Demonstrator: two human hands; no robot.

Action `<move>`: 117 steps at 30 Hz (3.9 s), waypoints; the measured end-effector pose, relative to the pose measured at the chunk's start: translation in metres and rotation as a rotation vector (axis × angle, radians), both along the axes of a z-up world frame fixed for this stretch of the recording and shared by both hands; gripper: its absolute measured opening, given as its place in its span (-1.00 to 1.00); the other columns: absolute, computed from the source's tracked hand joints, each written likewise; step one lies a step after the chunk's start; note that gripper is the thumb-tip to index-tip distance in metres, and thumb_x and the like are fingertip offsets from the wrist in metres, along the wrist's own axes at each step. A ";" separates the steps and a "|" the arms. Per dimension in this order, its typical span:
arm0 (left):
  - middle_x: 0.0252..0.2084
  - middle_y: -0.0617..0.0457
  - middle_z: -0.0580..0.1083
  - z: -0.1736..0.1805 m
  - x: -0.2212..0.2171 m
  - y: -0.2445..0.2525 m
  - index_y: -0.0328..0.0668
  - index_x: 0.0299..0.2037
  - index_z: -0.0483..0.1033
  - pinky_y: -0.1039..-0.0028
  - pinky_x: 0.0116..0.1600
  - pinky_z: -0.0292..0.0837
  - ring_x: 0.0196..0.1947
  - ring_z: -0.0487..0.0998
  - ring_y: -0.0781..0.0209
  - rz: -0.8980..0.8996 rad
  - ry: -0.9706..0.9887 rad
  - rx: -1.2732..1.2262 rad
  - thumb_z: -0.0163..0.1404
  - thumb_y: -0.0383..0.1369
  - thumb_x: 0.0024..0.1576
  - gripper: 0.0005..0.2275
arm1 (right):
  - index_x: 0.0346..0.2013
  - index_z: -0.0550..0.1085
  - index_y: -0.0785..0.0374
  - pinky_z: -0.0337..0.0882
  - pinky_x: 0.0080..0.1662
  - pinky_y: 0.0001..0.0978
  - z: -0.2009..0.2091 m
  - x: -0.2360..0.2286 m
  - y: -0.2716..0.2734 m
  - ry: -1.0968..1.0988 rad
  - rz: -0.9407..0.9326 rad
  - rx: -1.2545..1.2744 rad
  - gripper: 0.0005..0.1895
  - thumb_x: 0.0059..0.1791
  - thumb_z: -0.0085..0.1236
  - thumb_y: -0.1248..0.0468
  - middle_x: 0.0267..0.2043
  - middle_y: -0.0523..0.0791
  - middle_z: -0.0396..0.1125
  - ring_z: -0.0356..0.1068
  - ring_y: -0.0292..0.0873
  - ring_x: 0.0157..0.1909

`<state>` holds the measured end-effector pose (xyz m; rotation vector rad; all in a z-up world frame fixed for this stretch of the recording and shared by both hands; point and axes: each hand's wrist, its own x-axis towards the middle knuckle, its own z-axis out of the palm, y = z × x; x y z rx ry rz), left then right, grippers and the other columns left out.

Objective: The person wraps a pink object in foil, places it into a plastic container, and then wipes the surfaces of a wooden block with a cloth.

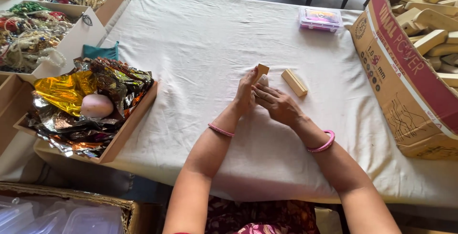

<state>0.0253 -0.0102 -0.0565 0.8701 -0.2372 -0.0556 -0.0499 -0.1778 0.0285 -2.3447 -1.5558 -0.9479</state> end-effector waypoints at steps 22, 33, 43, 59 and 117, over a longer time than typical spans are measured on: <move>0.23 -0.07 0.41 0.042 -0.051 -0.018 -0.02 0.46 0.02 -0.04 0.36 0.28 0.21 0.48 -0.01 0.891 -1.060 1.497 0.03 -0.46 0.07 -0.30 | -0.05 0.47 0.36 0.54 -0.05 -0.24 -0.029 0.032 -0.052 0.505 -0.204 0.416 -0.51 -0.20 0.45 0.30 -0.10 0.05 0.47 0.53 -0.01 -0.10; 0.07 -0.11 0.44 0.058 -0.060 -0.026 0.17 0.53 -0.08 0.28 -0.13 0.66 -0.19 0.62 0.02 0.422 -0.792 1.282 0.24 -0.17 0.06 -0.14 | 0.04 0.34 0.25 0.54 0.06 -0.36 -0.030 0.031 -0.037 0.772 0.242 1.395 -0.80 0.27 -0.15 0.18 -0.05 -0.09 0.48 0.52 -0.18 0.00; 0.38 -0.18 0.31 0.058 -0.047 -0.021 -0.11 0.50 0.12 0.21 0.30 0.44 0.37 0.35 0.00 -0.213 0.012 0.217 -0.41 0.39 0.14 -0.12 | 0.47 0.09 0.25 -0.06 0.50 0.04 -0.002 -0.001 -0.008 0.115 -0.123 0.107 -0.17 0.03 0.09 -0.08 0.53 0.07 -0.04 -0.08 0.10 0.56; 0.15 -0.09 0.43 0.009 -0.010 -0.008 -0.27 0.32 0.37 0.28 0.10 0.48 0.07 0.46 0.11 0.083 0.016 0.106 -0.24 -0.01 0.33 -0.47 | 0.15 0.51 0.32 0.42 0.35 -0.16 -0.004 0.004 -0.019 -0.022 0.110 0.112 -0.64 0.06 0.23 0.33 0.27 -0.04 0.36 0.38 -0.04 0.32; -0.20 -0.03 0.52 0.036 -0.029 -0.008 -0.16 0.14 0.48 0.34 -0.17 0.54 -0.23 0.54 0.25 -0.002 -0.125 0.547 -0.08 0.17 0.20 -0.43 | 0.28 0.41 0.19 0.64 -0.07 -0.42 -0.042 0.047 -0.027 0.342 -0.138 0.715 -0.62 0.15 0.06 0.44 0.17 -0.03 0.42 0.53 -0.18 0.00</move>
